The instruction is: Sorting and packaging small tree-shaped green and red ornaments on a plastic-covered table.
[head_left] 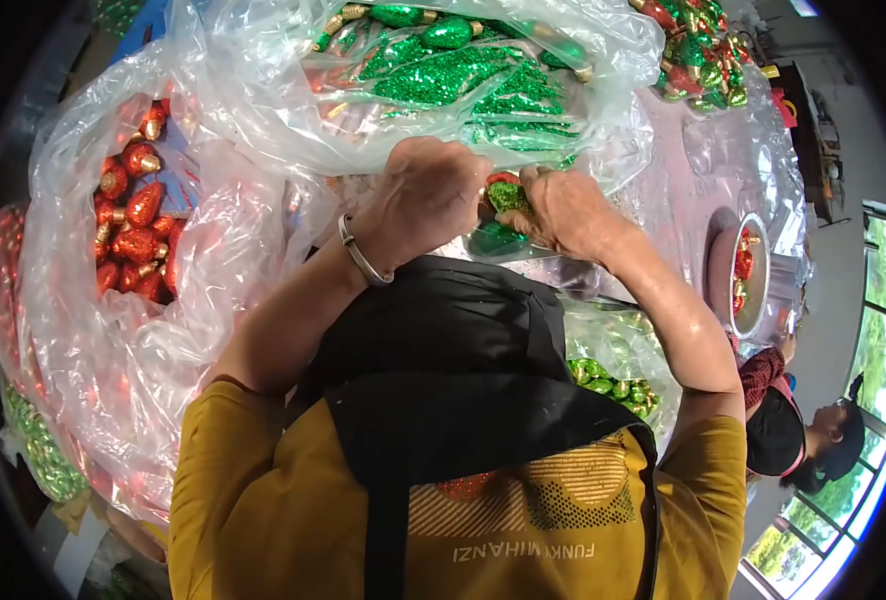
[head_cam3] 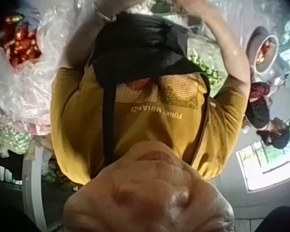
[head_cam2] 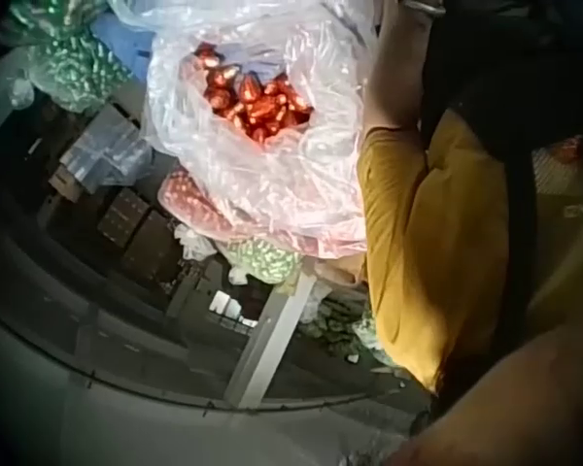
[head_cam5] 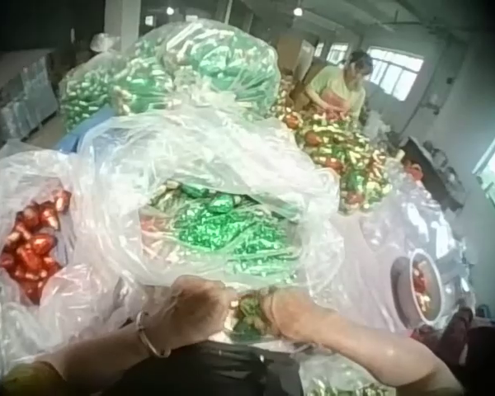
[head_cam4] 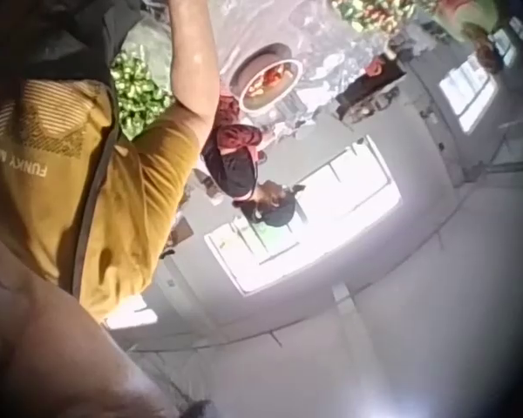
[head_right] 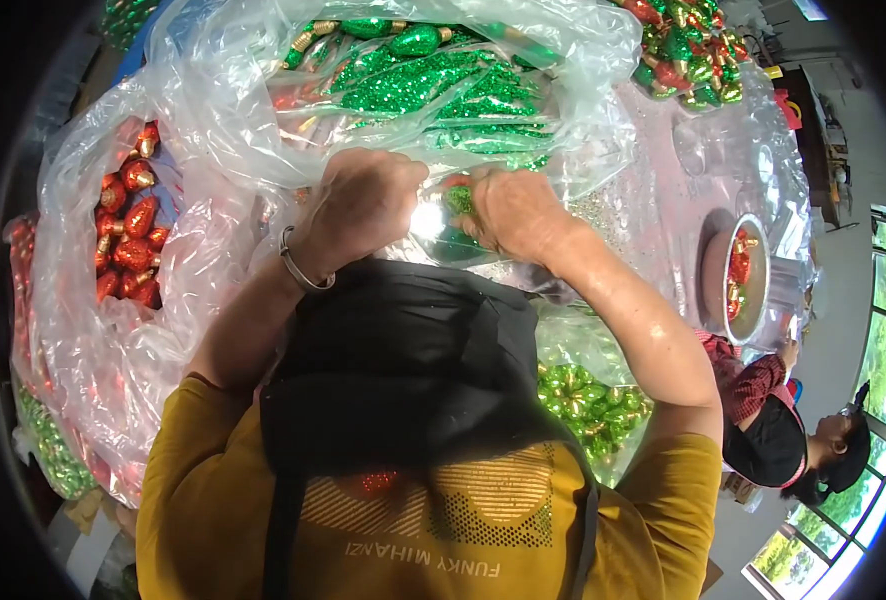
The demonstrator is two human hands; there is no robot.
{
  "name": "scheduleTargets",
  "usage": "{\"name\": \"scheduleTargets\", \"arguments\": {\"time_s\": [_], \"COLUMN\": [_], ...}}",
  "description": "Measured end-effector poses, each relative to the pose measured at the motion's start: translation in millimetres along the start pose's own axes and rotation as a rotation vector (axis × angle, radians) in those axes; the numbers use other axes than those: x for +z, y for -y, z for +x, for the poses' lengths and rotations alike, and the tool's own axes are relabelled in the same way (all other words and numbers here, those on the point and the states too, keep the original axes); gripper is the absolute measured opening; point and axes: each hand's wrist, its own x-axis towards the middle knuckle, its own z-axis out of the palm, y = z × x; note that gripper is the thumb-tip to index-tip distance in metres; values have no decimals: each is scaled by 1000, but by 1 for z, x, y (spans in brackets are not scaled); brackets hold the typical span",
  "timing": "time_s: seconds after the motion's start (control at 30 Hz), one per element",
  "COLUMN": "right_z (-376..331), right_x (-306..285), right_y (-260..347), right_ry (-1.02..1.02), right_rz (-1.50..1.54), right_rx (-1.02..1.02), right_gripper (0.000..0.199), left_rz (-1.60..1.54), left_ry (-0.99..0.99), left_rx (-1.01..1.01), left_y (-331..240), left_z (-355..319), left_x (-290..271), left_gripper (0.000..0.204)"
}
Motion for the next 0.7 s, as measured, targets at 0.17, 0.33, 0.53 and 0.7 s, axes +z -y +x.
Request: {"name": "scheduleTargets", "arguments": {"time_s": [0.17, 0.33, 0.53, 0.7], "right_z": [-3, -11, -22, -23], "right_x": [8, 3, -2, -7], "right_y": [-7, -12, -18, -30], "right_ry": [-147, -137, -272, -480], "right_rz": [-206, 8, 250, -6], "right_rx": [-16, -14, -214, -433], "right_gripper": [43, 46, 39, 36], "left_rz": [-108, -125, -97, -14], "left_ry": [-102, -116, -60, 30], "left_rx": [169, 155, 142, 156], "left_y": [-1, 1, 1, 0], "left_z": [7, 10, 6, 15], "left_x": [5, 5, 3, -2], "left_gripper": [3, 4, 2, 1]}}
